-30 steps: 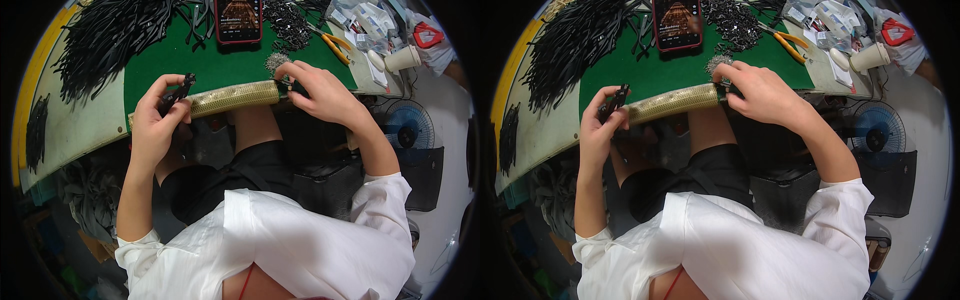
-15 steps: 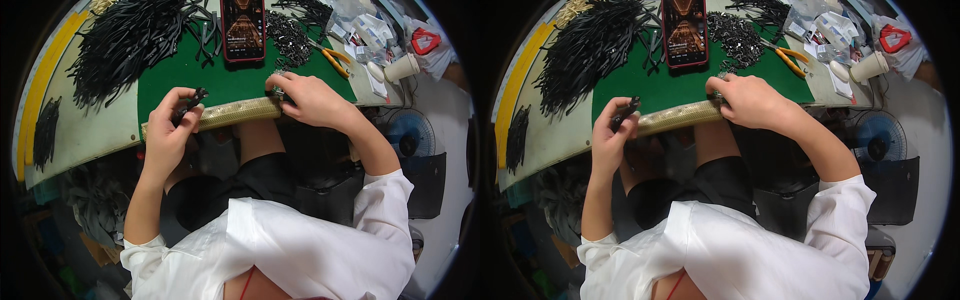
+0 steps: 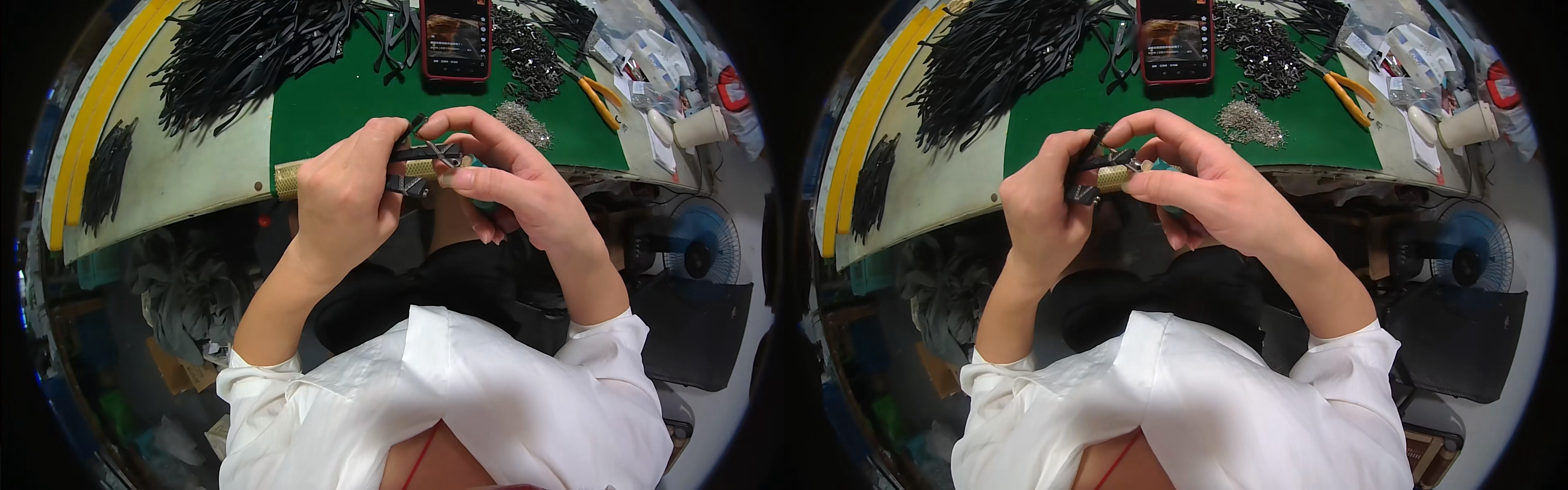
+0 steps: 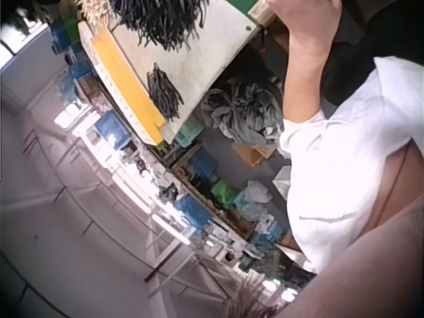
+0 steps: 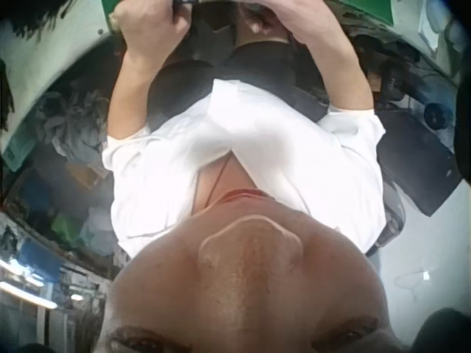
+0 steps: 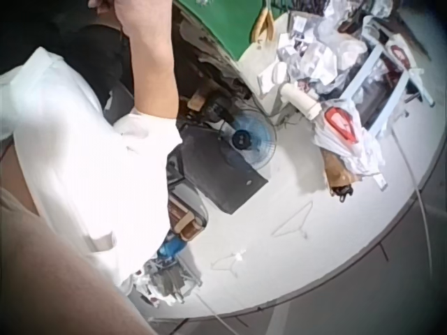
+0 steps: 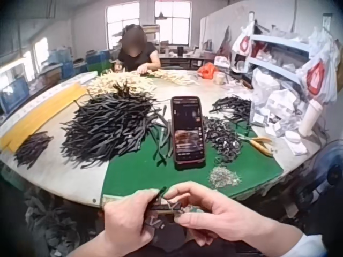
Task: The person repeatedly picks up black cables and small metal connectors from a green workbench, inserts the connectors into the cable ends, and places the assembled units back on the table.
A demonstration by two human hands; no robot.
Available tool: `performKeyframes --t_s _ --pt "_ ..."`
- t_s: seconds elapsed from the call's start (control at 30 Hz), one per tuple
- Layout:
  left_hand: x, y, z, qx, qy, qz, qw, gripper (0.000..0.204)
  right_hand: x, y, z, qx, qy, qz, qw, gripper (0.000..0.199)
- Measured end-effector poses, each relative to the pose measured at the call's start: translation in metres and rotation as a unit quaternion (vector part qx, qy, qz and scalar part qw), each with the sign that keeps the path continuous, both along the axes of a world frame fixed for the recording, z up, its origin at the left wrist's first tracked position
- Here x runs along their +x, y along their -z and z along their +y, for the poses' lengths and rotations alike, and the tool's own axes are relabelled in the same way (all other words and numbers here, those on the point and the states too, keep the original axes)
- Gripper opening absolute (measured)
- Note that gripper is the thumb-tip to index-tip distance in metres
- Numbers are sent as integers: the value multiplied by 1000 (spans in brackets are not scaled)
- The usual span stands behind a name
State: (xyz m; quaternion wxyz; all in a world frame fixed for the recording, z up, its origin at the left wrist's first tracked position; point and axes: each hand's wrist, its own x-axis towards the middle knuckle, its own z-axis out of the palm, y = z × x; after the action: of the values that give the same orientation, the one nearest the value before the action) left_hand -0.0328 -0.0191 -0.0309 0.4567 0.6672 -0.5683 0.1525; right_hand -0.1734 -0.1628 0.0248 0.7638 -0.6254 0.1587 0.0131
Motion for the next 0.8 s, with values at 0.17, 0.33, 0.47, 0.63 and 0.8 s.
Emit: performKeyframes --t_s 0.17,0.33,0.47,0.63,0.8 --pt "1 1 0 -10 -9 -2 1000 46 4 1 3 12 7 -1 1000 38" --pt "0 -4 2 8 -27 -13 1000 39 6 7 1 97 20 4 995 33" --pt "1 -3 4 25 -26 -40 999 41 9 25 2 100 33 -16 994 28" --pt "3 -1 1 71 -42 -58 995 40 14 36 7 -9 63 -48 997 27" --pt "14 -1 -16 123 -93 -99 983 30 17 39 5 -206 90 -36 974 33"
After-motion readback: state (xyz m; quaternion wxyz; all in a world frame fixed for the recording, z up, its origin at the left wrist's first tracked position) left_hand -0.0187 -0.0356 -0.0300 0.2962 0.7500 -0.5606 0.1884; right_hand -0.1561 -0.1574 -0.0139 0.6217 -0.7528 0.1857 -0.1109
